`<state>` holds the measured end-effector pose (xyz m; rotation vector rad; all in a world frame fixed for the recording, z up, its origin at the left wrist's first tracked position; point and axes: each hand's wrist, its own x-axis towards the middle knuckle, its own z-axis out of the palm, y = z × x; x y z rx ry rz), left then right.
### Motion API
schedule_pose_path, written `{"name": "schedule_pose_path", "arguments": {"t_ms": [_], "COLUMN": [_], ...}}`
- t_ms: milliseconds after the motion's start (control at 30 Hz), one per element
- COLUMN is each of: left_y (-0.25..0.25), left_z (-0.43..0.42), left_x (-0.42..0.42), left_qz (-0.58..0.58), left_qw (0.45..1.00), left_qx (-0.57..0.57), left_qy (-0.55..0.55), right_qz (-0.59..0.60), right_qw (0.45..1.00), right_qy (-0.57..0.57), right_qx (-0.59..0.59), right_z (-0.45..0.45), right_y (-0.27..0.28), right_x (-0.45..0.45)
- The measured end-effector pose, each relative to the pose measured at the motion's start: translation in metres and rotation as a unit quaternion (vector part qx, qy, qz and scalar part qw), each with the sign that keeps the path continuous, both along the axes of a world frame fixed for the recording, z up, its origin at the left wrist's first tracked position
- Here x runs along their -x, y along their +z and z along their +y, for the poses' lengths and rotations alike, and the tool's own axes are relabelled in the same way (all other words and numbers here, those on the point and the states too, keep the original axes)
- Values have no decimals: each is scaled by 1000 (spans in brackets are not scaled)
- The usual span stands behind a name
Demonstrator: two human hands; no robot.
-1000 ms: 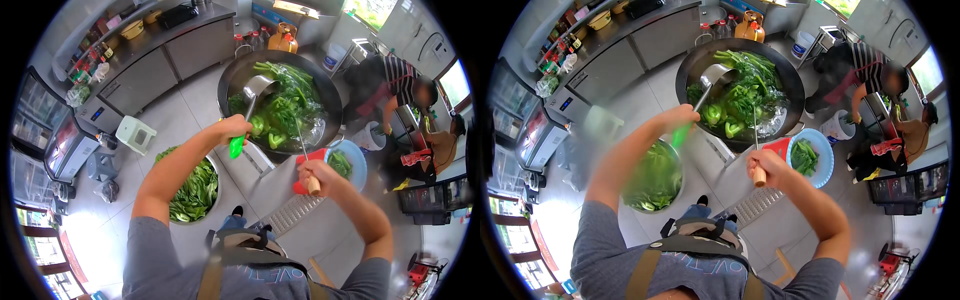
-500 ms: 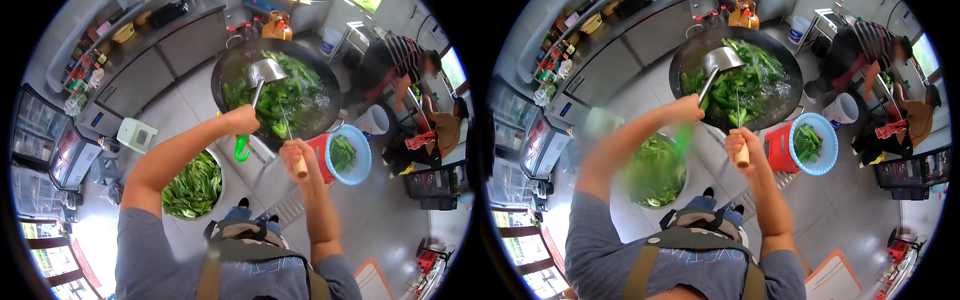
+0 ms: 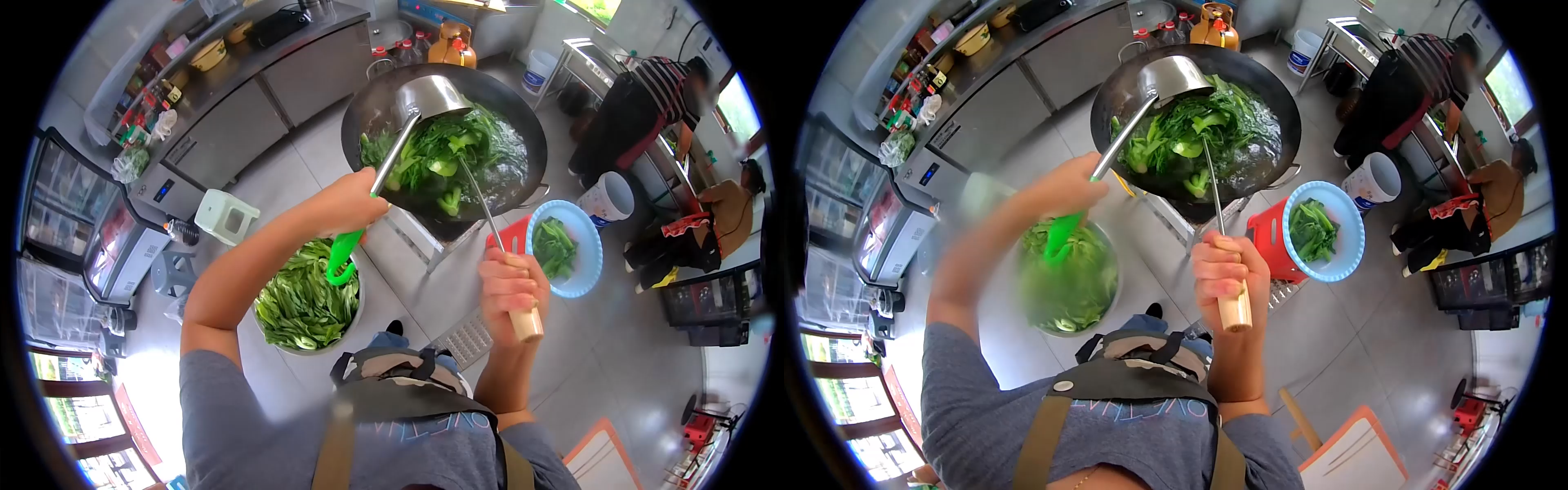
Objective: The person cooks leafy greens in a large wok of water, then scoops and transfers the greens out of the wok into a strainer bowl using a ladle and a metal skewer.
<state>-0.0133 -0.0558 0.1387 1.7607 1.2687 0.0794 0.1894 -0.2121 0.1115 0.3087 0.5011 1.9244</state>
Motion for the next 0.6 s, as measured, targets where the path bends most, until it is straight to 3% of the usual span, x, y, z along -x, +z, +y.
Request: {"name": "schedule_pose_path", "arguments": {"t_ms": [233, 600], "left_y": [15, -9], "left_z": [-17, 8], "left_x": [12, 10], "left_qz": [-68, -74], "left_qw": [997, 994], "left_qx": [41, 85], "left_qy": [19, 12], "right_qz": [-20, 63], "right_qw": [1000, 997], "right_qy": [-5, -30], "right_qx": [18, -28], "right_z": [-22, -5], "right_y": [21, -53], "right_x": [9, 30]}}
